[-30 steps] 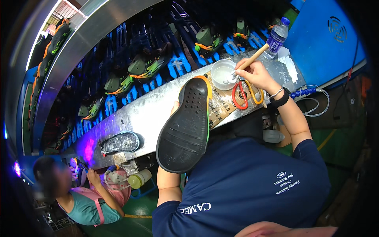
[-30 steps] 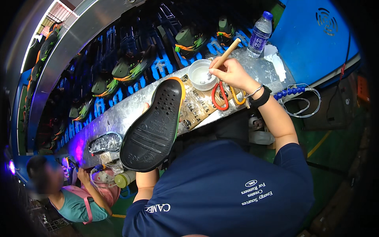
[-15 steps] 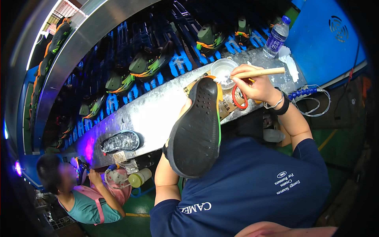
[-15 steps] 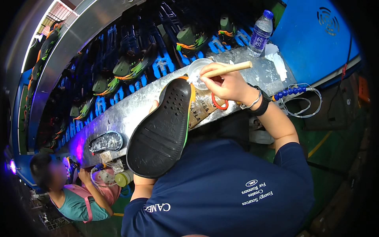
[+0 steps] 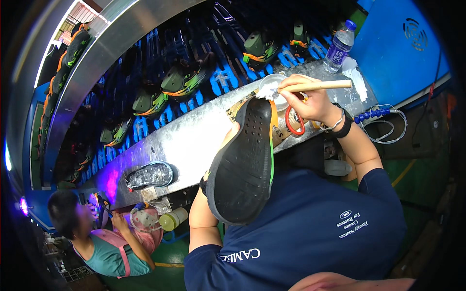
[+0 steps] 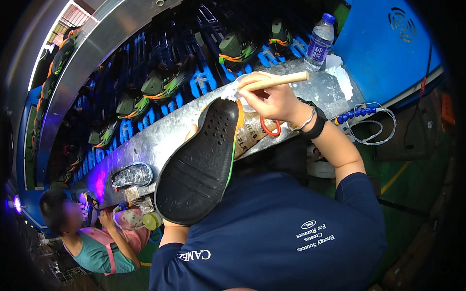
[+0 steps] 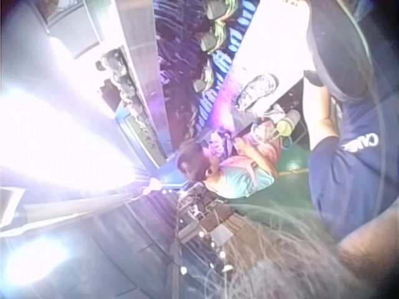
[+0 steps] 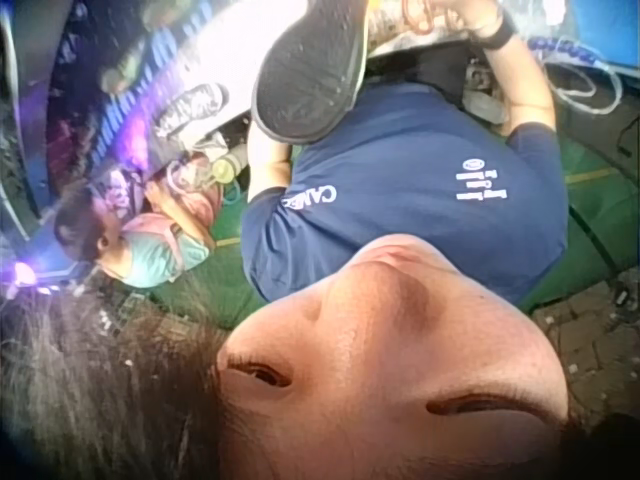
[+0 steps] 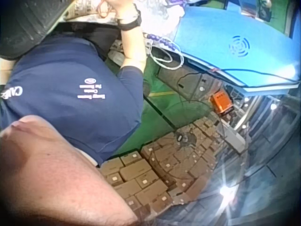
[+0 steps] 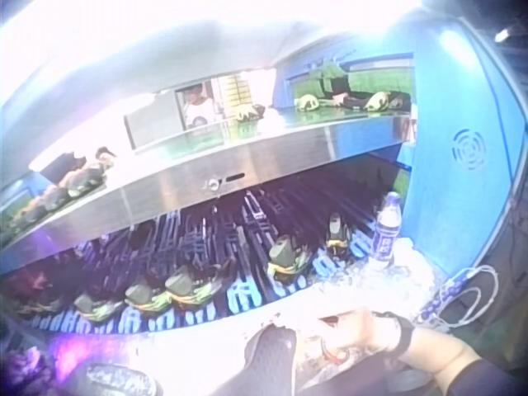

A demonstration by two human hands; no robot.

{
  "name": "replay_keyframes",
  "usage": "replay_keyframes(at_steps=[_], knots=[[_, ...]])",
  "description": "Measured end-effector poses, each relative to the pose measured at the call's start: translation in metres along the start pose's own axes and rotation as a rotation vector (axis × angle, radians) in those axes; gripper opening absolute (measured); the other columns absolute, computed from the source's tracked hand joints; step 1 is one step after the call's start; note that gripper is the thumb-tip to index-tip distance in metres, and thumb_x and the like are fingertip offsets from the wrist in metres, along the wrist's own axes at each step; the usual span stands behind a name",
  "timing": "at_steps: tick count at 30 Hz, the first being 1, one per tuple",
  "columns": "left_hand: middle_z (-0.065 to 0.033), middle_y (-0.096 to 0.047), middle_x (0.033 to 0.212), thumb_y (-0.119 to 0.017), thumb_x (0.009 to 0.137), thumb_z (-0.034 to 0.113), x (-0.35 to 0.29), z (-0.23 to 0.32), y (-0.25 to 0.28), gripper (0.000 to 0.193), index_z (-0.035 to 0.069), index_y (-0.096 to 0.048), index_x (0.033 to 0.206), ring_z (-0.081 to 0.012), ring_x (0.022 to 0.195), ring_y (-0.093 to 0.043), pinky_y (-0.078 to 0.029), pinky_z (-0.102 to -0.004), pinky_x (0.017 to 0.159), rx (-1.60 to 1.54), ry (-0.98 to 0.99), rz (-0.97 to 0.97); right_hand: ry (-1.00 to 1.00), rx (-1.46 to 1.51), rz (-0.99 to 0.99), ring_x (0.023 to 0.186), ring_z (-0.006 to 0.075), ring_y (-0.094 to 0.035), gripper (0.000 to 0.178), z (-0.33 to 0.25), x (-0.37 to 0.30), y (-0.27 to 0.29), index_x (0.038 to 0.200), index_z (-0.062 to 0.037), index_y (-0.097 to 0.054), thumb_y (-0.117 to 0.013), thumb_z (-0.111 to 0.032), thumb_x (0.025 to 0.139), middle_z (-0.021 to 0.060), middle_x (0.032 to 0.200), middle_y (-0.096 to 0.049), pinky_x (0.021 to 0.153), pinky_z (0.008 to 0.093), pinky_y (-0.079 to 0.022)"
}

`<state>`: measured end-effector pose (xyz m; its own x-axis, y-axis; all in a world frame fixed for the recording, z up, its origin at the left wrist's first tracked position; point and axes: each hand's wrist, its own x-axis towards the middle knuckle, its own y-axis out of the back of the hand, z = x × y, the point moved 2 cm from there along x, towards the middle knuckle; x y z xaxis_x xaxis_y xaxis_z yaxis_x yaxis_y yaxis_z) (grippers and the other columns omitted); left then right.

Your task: Applying adhesive to shoe soles using a brush in a manufacturing setting.

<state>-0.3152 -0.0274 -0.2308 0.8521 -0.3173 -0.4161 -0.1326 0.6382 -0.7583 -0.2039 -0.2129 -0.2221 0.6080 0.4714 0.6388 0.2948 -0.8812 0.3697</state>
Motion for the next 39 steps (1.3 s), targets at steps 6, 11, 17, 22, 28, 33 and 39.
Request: replay_keyframes(at_steps=[6,11,17,22,28,33,39], knots=[[-0.0119,-0.058,0.093,-0.044,0.087,0.036,-0.005,0.004,-0.004,0.043,0.001,-0.047,0.111,-0.0160,0.075,-0.059,-0.050,-0.0262,0.064,0.047,-0.014,0.043,-0.223,0.034,-0.039,0.061,0.0075,-0.050,0.008,0.002,-0.009,0.007,0.082,0.0011,-0.057,-0.056,0.000,0.074,0.0055,0.075,-0.057,0.052,0.0200,-0.039],[-0.0099,-0.059,0.092,-0.045,0.087,0.035,-0.009,0.006,-0.006,0.041,0.001,-0.049,0.110,-0.0140,0.074,-0.059,-0.050,-0.0248,0.065,0.091,-0.040,0.074,-0.361,0.162,-0.113,0.050,0.0020,-0.044,0.005,-0.010,-0.017,0.006,0.077,-0.0002,-0.056,-0.058,-0.004,0.074,0.0000,0.062,-0.052,0.044,0.0172,-0.033],[-0.0073,-0.058,0.092,-0.047,0.086,0.036,-0.006,0.018,-0.006,0.041,0.002,-0.048,0.109,-0.0114,0.078,-0.057,-0.048,-0.0232,0.068,0.266,0.057,-0.015,-0.390,0.230,-0.016,0.059,0.0020,-0.047,0.009,-0.004,-0.012,0.008,0.086,0.0005,-0.056,-0.056,-0.003,0.077,0.0013,0.074,-0.055,0.049,0.0157,-0.036],[-0.0073,-0.057,0.094,-0.048,0.085,0.038,-0.009,0.024,-0.014,0.045,0.001,-0.046,0.112,-0.0113,0.080,-0.057,-0.047,-0.0238,0.070,0.360,-0.075,-0.001,-0.284,0.051,0.007,0.060,0.0033,-0.047,0.009,-0.005,-0.013,0.005,0.085,-0.0001,-0.058,-0.058,-0.003,0.076,0.0017,0.075,-0.056,0.051,0.0178,-0.038],[-0.0069,-0.054,0.099,-0.049,0.085,0.037,-0.006,0.032,-0.015,0.048,0.001,-0.042,0.115,-0.0107,0.084,-0.055,-0.046,-0.0245,0.073,0.437,-0.036,0.022,-0.360,0.231,-0.023,0.059,0.0030,-0.047,0.008,-0.014,-0.020,-0.002,0.082,0.0013,-0.058,-0.058,-0.003,0.076,0.0021,0.073,-0.056,0.050,0.0174,-0.037],[-0.0090,-0.051,0.102,-0.050,0.084,0.037,-0.005,0.032,-0.011,0.055,0.000,-0.034,0.120,-0.0117,0.088,-0.052,-0.045,-0.0255,0.074,0.499,-0.079,-0.018,-0.341,0.142,0.100,0.057,0.0011,-0.044,0.008,-0.010,-0.014,-0.005,0.084,0.0010,-0.057,-0.057,-0.002,0.077,-0.0005,0.070,-0.053,0.047,0.0156,-0.034],[-0.0098,-0.050,0.105,-0.052,0.083,0.036,-0.002,0.037,-0.008,0.057,-0.001,-0.032,0.122,-0.0122,0.090,-0.051,-0.045,-0.0257,0.075,0.515,-0.044,-0.054,-0.384,0.270,0.005,0.060,0.0034,-0.048,0.008,-0.016,-0.017,-0.010,0.084,0.0017,-0.057,-0.057,-0.001,0.077,0.0018,0.072,-0.055,0.050,0.0170,-0.038]])
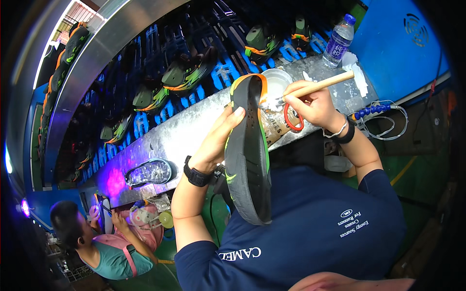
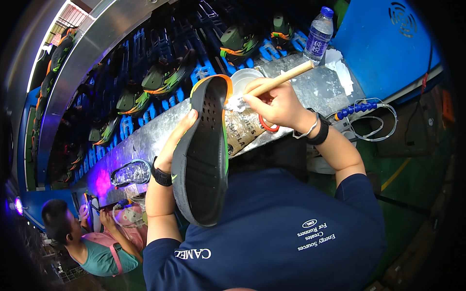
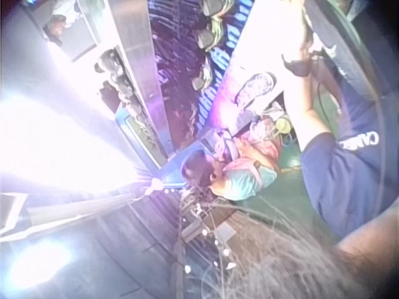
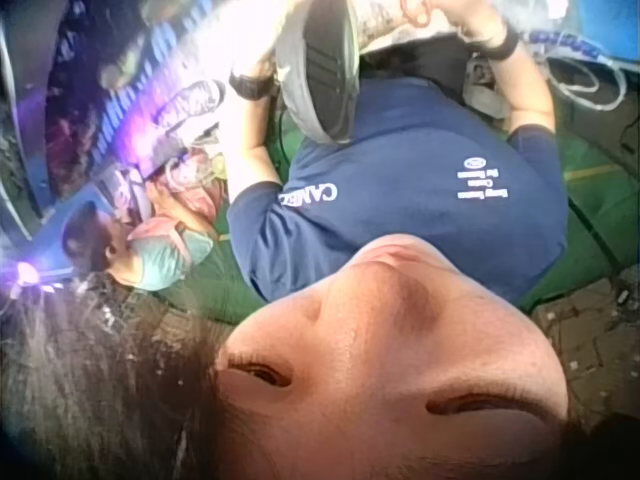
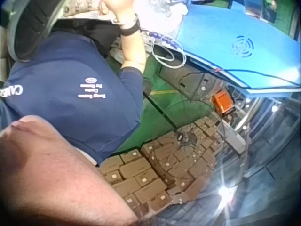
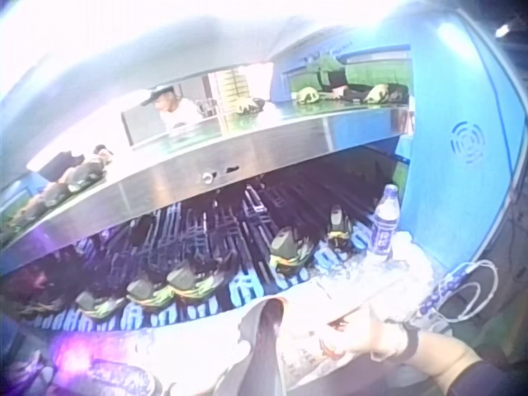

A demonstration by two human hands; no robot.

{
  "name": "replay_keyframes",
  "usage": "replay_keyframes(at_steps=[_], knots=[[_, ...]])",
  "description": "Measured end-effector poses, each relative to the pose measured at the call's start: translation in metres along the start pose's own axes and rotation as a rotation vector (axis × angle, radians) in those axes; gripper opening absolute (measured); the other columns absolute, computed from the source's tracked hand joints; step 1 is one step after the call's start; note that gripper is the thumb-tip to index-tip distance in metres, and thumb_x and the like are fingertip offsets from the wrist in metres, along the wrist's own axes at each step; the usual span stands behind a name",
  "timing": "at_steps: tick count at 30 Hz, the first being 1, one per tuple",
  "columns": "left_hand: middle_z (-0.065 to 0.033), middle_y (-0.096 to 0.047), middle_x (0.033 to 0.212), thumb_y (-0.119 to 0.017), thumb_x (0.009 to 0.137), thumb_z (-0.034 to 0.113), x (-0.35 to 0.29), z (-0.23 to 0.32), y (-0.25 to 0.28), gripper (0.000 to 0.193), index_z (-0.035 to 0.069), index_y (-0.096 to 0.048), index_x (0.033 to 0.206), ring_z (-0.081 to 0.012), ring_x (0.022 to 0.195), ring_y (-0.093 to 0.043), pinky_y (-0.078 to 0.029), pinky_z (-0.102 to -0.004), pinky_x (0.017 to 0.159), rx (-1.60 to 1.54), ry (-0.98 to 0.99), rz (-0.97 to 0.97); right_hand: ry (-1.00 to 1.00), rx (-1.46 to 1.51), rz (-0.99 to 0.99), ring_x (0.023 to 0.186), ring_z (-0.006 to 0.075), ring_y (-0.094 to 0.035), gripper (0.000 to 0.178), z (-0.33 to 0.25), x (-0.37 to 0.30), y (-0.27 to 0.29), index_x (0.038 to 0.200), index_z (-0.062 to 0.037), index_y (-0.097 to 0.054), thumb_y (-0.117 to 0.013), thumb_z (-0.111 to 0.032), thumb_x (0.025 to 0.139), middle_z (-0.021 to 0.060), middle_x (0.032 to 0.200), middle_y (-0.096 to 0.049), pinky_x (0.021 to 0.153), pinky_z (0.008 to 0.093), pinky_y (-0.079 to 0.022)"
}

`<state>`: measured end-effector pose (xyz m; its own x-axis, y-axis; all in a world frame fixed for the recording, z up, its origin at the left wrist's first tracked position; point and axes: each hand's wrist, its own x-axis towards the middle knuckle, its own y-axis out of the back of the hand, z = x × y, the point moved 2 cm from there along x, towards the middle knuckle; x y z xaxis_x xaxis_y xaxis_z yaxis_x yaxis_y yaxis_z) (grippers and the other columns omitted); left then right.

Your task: Applying adhesive to shoe soles using a brush in a manufacturing setting.

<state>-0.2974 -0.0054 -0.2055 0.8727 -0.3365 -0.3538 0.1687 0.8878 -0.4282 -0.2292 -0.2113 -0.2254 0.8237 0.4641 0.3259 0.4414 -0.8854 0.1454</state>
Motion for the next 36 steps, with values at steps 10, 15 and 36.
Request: replay_keyframes(at_steps=[10,15,36], knots=[[-0.0114,-0.046,0.113,-0.052,0.083,0.033,0.001,0.009,0.002,0.061,-0.002,-0.027,0.126,-0.0152,0.102,-0.046,-0.039,-0.0280,0.085,0.069,-0.013,-0.004,0.026,0.170,0.045,0.057,0.0021,-0.049,0.005,-0.007,-0.005,-0.004,0.080,0.0002,-0.057,-0.058,-0.003,0.077,0.0008,0.067,-0.053,0.047,0.0165,-0.037],[-0.0129,-0.045,0.116,-0.054,0.082,0.033,-0.002,0.016,-0.001,0.063,-0.004,-0.027,0.126,-0.0171,0.108,-0.043,-0.034,-0.0289,0.090,0.116,-0.040,0.046,0.069,-0.046,0.059,0.065,0.0059,-0.051,0.009,-0.002,0.001,-0.004,0.086,0.0028,-0.057,-0.054,0.001,0.078,0.0039,0.079,-0.057,0.055,0.0180,-0.041],[-0.0130,-0.048,0.110,-0.054,0.082,0.035,0.006,0.032,0.012,0.066,-0.004,-0.025,0.127,-0.0139,0.095,-0.051,-0.041,-0.0255,0.080,0.246,-0.096,0.042,0.143,0.086,-0.191,0.049,0.0030,-0.043,0.007,-0.049,-0.036,-0.027,0.080,0.0015,-0.058,-0.056,0.000,0.073,0.0025,0.068,-0.055,0.042,0.0172,-0.032]])
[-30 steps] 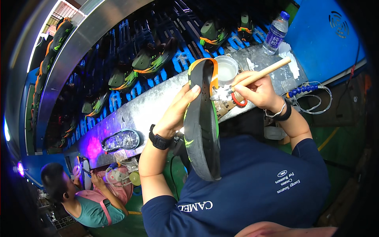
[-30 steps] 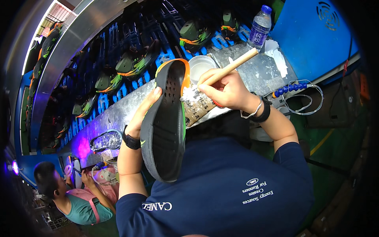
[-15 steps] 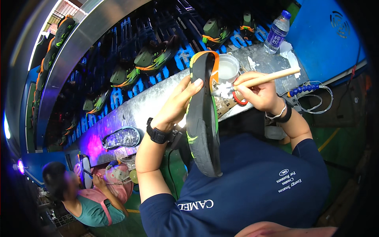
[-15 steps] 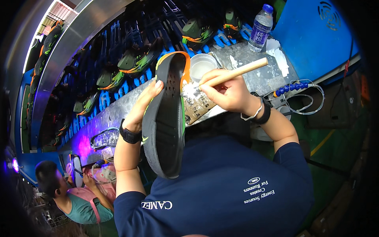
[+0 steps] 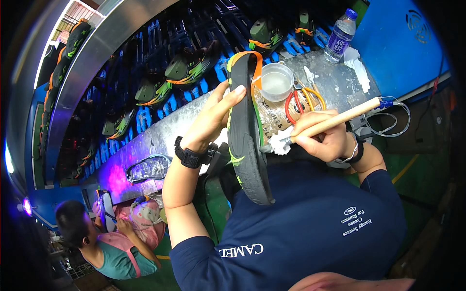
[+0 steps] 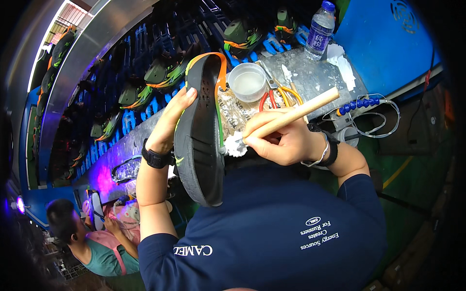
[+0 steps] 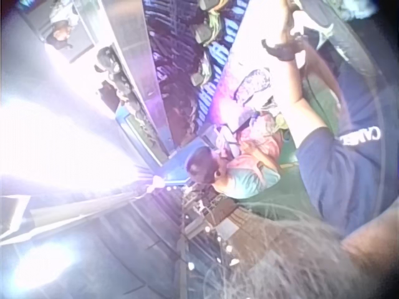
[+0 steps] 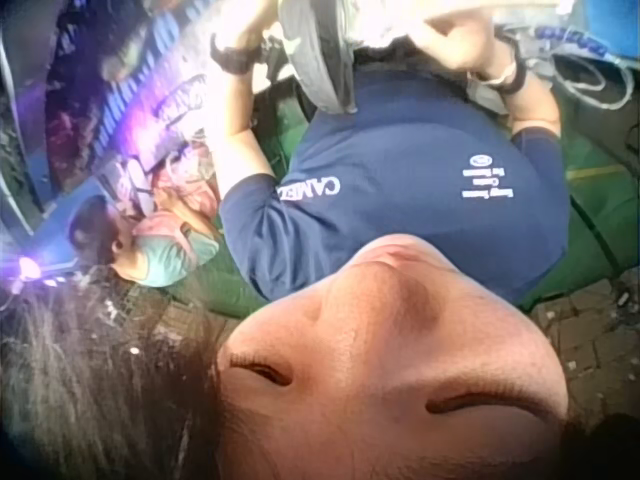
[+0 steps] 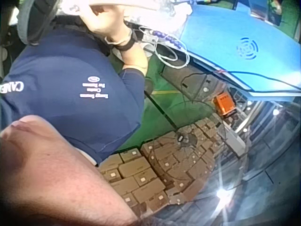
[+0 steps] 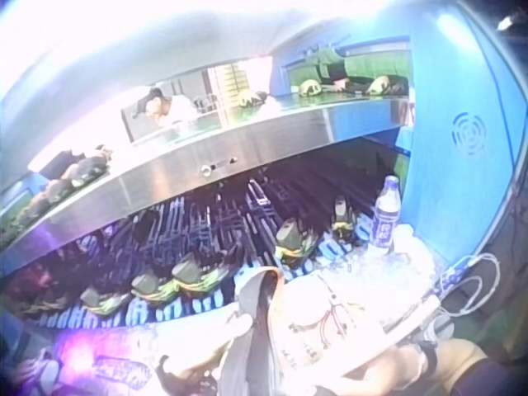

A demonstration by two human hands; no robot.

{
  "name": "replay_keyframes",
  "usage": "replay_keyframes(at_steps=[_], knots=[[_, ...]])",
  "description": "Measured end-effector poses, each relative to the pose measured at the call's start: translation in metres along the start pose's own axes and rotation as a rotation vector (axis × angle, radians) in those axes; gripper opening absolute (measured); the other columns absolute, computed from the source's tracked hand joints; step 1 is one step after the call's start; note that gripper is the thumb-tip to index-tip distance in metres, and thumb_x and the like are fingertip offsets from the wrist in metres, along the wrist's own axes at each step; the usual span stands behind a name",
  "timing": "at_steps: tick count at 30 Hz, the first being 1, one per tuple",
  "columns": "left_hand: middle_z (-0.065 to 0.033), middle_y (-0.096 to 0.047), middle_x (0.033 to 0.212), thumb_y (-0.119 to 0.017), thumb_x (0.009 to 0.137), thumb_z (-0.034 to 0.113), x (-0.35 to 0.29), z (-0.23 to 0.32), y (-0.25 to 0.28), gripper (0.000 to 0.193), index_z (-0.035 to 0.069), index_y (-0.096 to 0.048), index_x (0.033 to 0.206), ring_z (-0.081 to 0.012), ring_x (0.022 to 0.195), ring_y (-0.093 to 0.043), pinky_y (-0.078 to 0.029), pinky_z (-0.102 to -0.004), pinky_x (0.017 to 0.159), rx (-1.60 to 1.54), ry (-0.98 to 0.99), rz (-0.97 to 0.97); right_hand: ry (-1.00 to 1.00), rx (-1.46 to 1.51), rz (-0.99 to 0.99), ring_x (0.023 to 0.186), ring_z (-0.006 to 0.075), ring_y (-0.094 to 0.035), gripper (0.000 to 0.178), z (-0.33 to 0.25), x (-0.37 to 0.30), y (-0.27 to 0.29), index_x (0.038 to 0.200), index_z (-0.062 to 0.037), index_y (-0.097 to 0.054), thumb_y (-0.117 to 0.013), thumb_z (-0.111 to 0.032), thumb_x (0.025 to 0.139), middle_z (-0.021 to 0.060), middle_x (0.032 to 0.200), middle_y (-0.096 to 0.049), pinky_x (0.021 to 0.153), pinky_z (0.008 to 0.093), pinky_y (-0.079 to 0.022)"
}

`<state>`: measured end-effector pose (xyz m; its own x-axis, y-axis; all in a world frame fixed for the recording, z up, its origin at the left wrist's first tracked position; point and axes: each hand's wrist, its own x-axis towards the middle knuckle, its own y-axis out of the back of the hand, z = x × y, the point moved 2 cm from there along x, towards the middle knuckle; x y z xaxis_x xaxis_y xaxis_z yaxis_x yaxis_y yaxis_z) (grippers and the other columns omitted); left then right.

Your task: Applying adhesive to shoe soles using a brush in a manufacturing setting.

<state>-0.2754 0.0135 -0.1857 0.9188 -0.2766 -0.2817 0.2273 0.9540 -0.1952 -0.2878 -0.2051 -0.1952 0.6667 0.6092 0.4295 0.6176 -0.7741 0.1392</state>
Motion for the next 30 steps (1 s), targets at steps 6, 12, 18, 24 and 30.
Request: replay_keyframes(at_steps=[6,12,18,24,30], knots=[[-0.0140,-0.044,0.118,-0.054,0.082,0.034,-0.006,0.005,-0.003,0.064,-0.005,-0.028,0.126,-0.0164,0.108,-0.042,-0.031,-0.0281,0.092,-0.010,-0.014,0.022,0.077,0.006,0.289,0.060,0.0052,-0.049,0.006,0.018,0.014,0.013,0.078,0.0030,-0.059,-0.056,0.000,0.074,0.0063,0.076,-0.058,0.050,0.0179,-0.038],[-0.0143,-0.041,0.121,-0.054,0.081,0.034,-0.013,0.013,-0.007,0.064,-0.005,-0.029,0.125,-0.0176,0.111,-0.040,-0.029,-0.0287,0.094,0.045,-0.008,-0.007,0.049,-0.060,0.437,0.065,0.0051,-0.048,0.009,0.046,0.034,0.031,0.086,0.0039,-0.057,-0.055,0.001,0.078,0.0054,0.081,-0.057,0.056,0.0182,-0.039],[-0.0148,-0.041,0.122,-0.055,0.081,0.034,-0.018,0.021,-0.011,0.066,-0.006,-0.027,0.126,-0.0177,0.112,-0.039,-0.028,-0.0288,0.095,0.056,-0.035,0.031,0.023,-0.050,0.381,0.056,0.0015,-0.044,0.008,0.049,0.028,0.025,0.083,-0.0002,-0.058,-0.060,-0.004,0.076,-0.0010,0.068,-0.054,0.048,0.0161,-0.034],[-0.0145,-0.039,0.123,-0.056,0.080,0.035,-0.008,0.020,-0.007,0.069,-0.006,-0.026,0.126,-0.0181,0.113,-0.038,-0.028,-0.0287,0.095,0.054,-0.018,-0.041,-0.044,0.001,0.442,0.059,0.0019,-0.046,0.006,0.042,0.036,0.025,0.082,-0.0002,-0.057,-0.058,-0.002,0.077,-0.0011,0.071,-0.054,0.050,0.0162,-0.037],[-0.0121,-0.044,0.117,-0.053,0.081,0.039,-0.006,0.017,0.010,0.065,-0.004,-0.031,0.124,-0.0168,0.108,-0.043,-0.033,-0.0282,0.091,0.002,0.006,0.037,-0.105,0.281,0.475,0.056,0.0025,-0.044,0.010,0.032,0.024,0.030,0.088,0.0019,-0.054,-0.054,-0.003,0.079,0.0011,0.069,-0.053,0.047,0.0161,-0.035]])
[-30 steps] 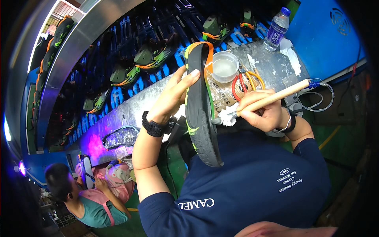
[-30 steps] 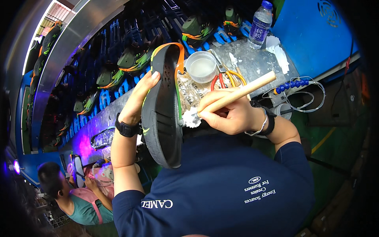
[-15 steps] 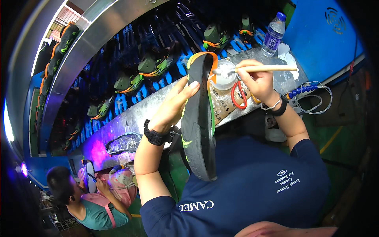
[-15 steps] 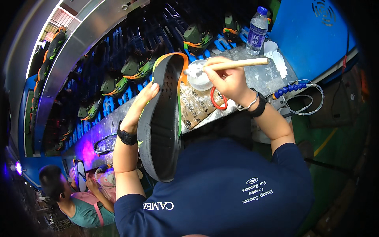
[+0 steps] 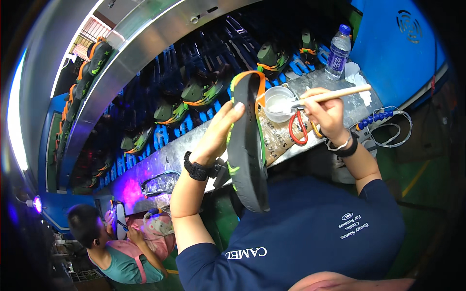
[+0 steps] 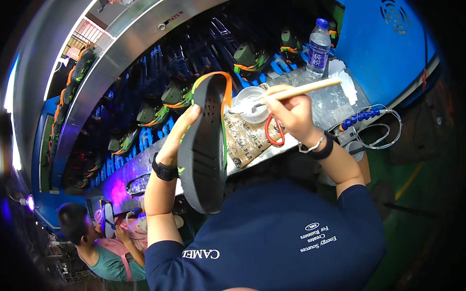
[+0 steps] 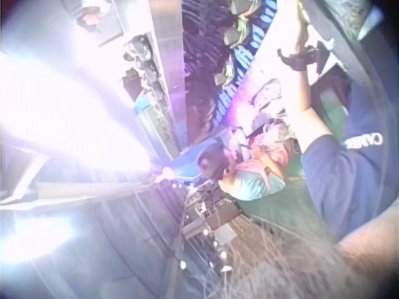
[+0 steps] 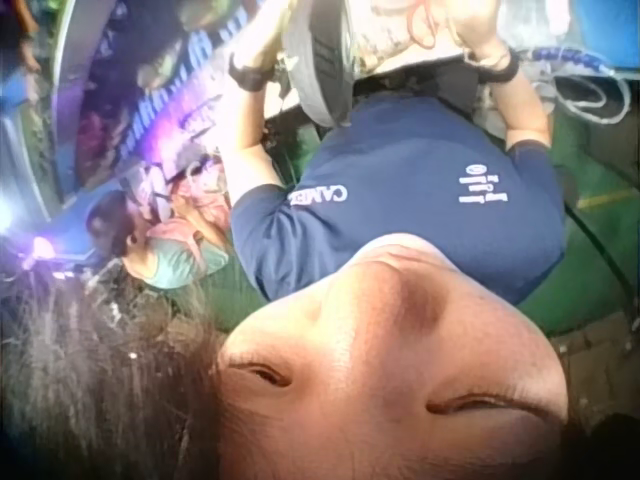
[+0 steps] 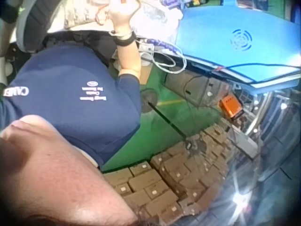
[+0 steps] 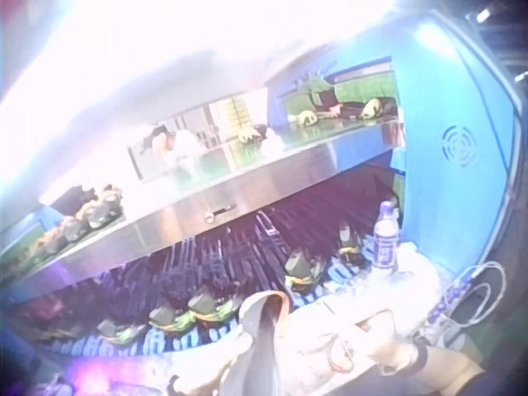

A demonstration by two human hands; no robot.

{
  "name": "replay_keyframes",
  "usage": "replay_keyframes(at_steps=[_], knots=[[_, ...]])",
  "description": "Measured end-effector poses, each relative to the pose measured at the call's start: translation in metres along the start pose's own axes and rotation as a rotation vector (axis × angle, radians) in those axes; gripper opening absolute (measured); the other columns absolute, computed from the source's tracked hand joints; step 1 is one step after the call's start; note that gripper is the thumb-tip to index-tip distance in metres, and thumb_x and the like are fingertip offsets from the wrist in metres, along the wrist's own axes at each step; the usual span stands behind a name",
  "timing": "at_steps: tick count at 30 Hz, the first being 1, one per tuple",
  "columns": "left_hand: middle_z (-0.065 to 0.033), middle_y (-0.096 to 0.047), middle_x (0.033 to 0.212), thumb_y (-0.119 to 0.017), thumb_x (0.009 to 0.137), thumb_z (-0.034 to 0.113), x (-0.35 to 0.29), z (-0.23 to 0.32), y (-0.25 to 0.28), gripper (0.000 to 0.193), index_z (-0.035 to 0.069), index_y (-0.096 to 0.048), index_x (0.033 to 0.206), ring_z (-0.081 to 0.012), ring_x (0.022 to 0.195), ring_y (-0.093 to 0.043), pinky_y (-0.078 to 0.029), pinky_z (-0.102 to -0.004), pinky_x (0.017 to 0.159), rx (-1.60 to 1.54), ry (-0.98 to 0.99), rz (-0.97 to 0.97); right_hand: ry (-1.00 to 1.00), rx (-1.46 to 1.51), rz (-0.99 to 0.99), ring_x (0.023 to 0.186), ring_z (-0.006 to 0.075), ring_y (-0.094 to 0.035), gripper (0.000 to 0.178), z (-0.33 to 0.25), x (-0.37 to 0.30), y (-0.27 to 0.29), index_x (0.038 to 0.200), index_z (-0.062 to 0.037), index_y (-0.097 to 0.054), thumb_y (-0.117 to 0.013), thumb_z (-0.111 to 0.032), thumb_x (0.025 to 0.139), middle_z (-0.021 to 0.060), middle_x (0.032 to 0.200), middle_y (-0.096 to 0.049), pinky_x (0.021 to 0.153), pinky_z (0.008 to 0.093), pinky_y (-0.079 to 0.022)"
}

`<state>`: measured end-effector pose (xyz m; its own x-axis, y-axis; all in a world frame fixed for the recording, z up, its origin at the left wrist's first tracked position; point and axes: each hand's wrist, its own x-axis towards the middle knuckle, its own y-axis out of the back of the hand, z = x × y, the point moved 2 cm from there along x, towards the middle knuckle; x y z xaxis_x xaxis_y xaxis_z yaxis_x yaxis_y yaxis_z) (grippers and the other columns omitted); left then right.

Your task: Applying adhesive to shoe soles using a brush in a manufacturing setting.

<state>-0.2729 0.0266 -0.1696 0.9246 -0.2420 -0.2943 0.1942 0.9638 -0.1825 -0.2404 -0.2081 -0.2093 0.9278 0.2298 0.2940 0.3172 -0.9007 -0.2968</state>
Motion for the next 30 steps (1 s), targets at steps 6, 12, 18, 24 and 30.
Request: replay_keyframes(at_steps=[6,12,18,24,30], knots=[[-0.0081,-0.061,0.084,-0.045,0.084,0.035,-0.012,0.091,0.034,0.036,0.005,-0.053,0.103,-0.0170,0.072,-0.059,-0.050,-0.0283,0.062,-0.100,-0.520,0.195,0.108,0.025,0.150,0.047,0.0037,-0.041,0.015,-0.017,-0.015,0.029,0.092,0.0038,-0.051,-0.052,-0.003,0.080,0.0033,0.063,-0.051,0.041,0.0164,-0.032],[-0.0084,-0.056,0.094,-0.062,0.073,0.004,-0.009,0.200,0.061,0.036,0.002,-0.047,0.105,-0.0143,0.076,-0.057,-0.048,-0.0229,0.068,0.211,-1.396,0.544,0.094,0.060,0.191,0.042,0.0033,-0.038,0.011,-0.014,-0.033,0.037,0.090,0.0026,-0.052,-0.051,-0.003,0.080,0.0030,0.061,-0.049,0.038,0.0161,-0.029],[-0.0183,-0.037,0.113,-0.077,0.059,0.016,0.066,0.218,0.075,0.089,-0.002,-0.014,0.119,-0.0257,0.106,-0.039,-0.032,-0.0363,0.093,0.641,-1.415,0.851,0.089,0.074,0.242,0.043,0.0032,-0.037,0.011,-0.017,-0.038,0.039,0.089,0.0022,-0.052,-0.051,-0.003,0.080,0.0027,0.061,-0.048,0.038,0.0162,-0.029],[-0.0264,-0.049,0.110,-0.066,0.065,0.028,0.038,0.184,0.077,0.076,-0.011,-0.033,0.121,-0.0330,0.104,-0.049,-0.038,-0.0347,0.089,1.219,-0.850,1.067,0.062,0.117,0.229,0.044,0.0030,-0.038,0.010,-0.009,-0.037,0.049,0.089,0.0021,-0.052,-0.051,-0.003,0.080,0.0024,0.061,-0.049,0.040,0.0165,-0.030],[-0.0094,-0.057,0.063,-0.069,0.064,0.032,0.017,0.211,0.018,0.046,0.001,-0.045,0.088,-0.0213,0.056,-0.058,-0.047,-0.0310,0.056,1.247,-0.759,1.070,0.035,0.149,0.226,0.045,0.0034,-0.038,0.011,0.000,-0.029,0.055,0.090,0.0022,-0.052,-0.051,-0.003,0.080,0.0019,0.062,-0.048,0.040,0.0173,-0.030]])
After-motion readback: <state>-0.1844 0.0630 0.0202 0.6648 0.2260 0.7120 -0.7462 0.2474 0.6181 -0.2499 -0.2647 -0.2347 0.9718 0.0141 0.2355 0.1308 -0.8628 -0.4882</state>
